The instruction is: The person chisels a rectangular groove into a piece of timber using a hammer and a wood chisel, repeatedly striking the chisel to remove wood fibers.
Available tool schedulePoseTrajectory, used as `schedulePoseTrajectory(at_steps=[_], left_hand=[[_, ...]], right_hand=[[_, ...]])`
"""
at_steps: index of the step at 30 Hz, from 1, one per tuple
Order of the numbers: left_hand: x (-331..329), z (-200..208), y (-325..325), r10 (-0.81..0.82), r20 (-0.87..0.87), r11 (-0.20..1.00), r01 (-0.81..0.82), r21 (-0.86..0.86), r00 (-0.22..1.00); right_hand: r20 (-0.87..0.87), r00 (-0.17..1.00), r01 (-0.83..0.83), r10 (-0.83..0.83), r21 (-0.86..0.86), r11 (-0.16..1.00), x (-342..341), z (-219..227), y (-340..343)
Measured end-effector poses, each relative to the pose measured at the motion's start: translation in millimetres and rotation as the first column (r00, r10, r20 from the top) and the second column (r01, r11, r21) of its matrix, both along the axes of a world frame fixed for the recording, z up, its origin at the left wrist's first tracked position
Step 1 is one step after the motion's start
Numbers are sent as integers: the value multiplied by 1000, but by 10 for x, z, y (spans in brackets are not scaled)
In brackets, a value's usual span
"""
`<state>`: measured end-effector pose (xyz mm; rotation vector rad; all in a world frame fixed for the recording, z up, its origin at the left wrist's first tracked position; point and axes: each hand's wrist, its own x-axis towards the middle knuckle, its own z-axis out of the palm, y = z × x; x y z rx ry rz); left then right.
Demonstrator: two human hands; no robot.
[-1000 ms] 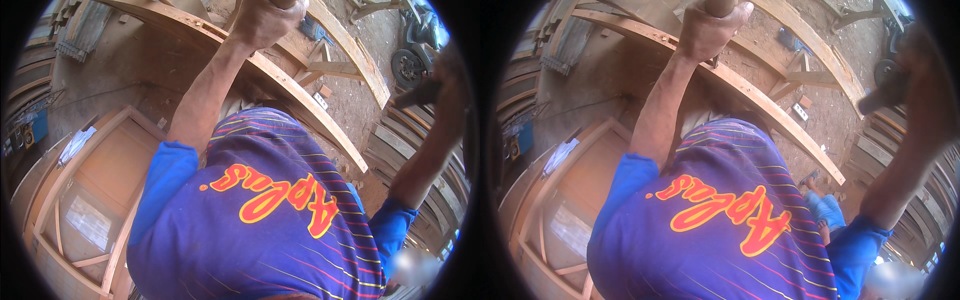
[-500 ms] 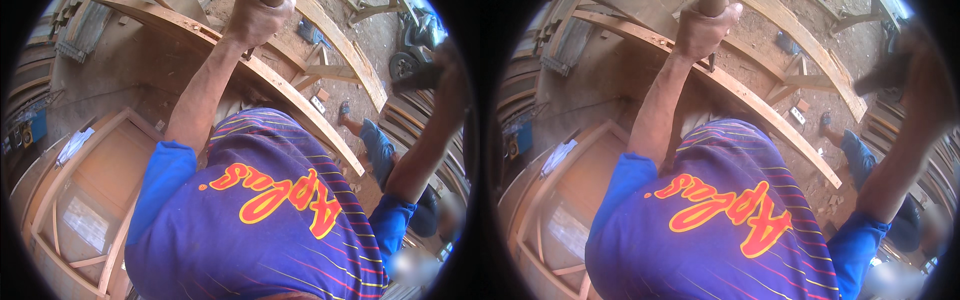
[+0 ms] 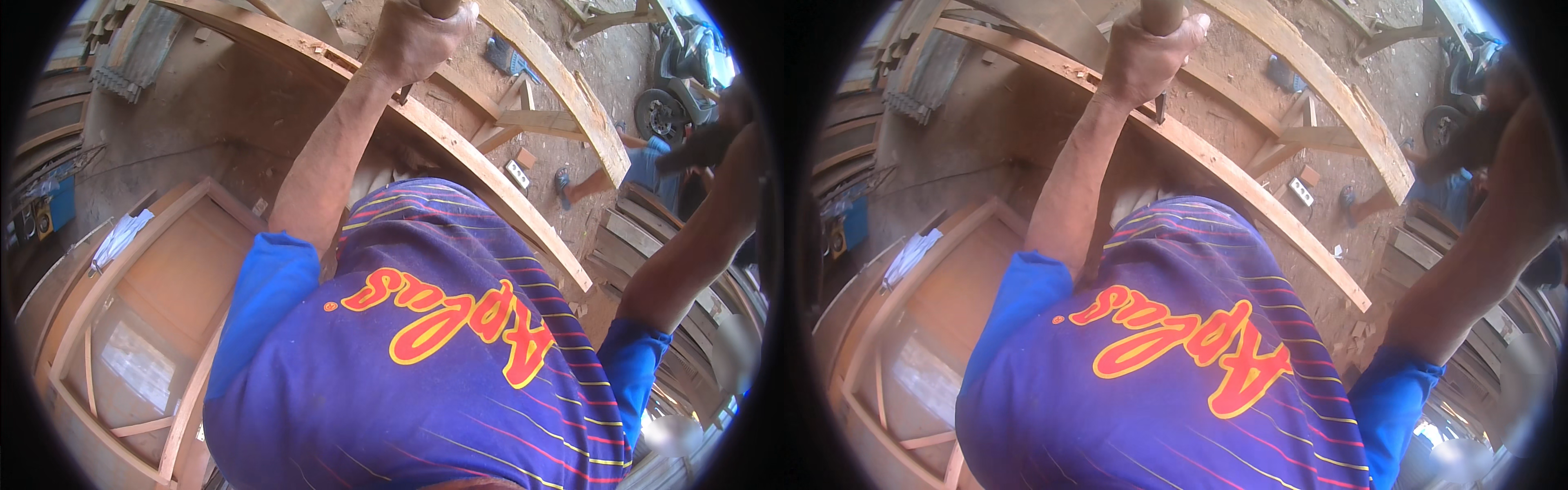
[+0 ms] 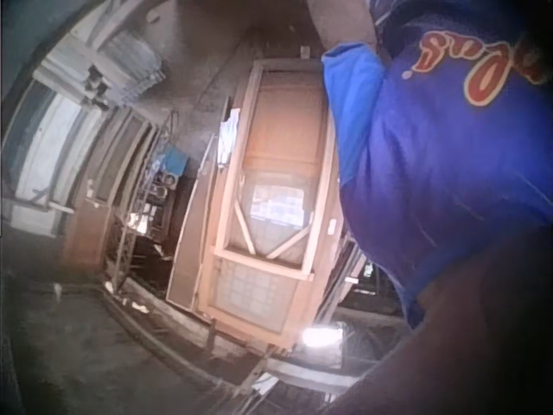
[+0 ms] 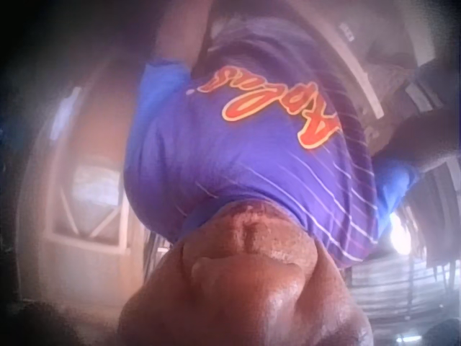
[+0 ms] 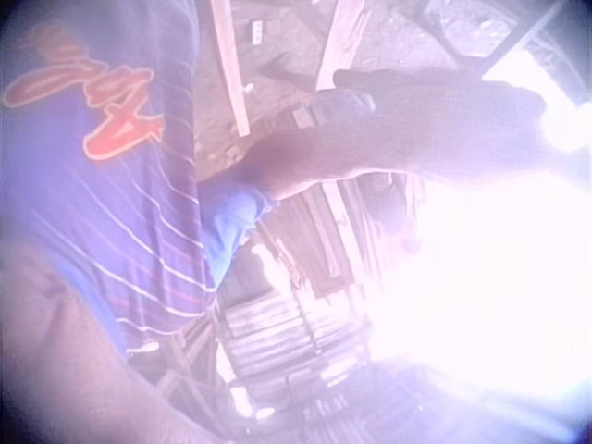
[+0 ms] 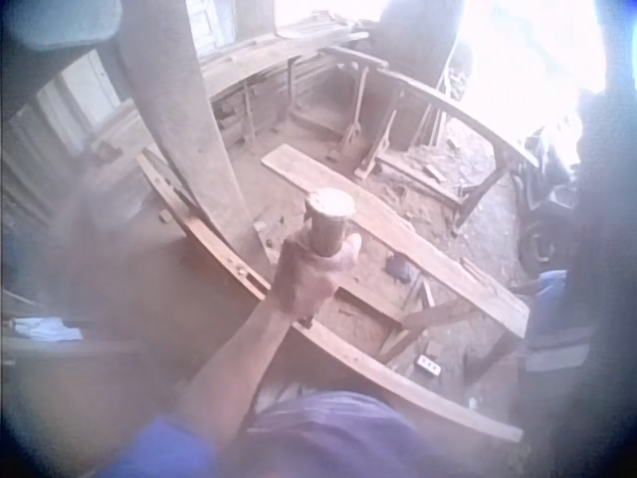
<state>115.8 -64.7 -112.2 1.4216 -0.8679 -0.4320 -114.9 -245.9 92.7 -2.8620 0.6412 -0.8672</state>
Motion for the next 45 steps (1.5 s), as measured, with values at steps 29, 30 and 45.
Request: schedulePoseTrajectory(at_steps=[29, 30, 45], left_hand=[[-179, 373, 161, 178, -161, 984, -177, 20, 971], [-200, 410, 144, 172, -164, 985, -170, 26, 971], [-197, 122, 35, 110, 138, 994, -108, -23, 984]], right_hand=[[-216, 944, 325, -248, 725, 607, -115, -1085, 604], [-244, 937, 348, -250, 731, 587, -118, -1093, 605], [367, 886, -23, -284, 645, 764, -24, -177, 655]])
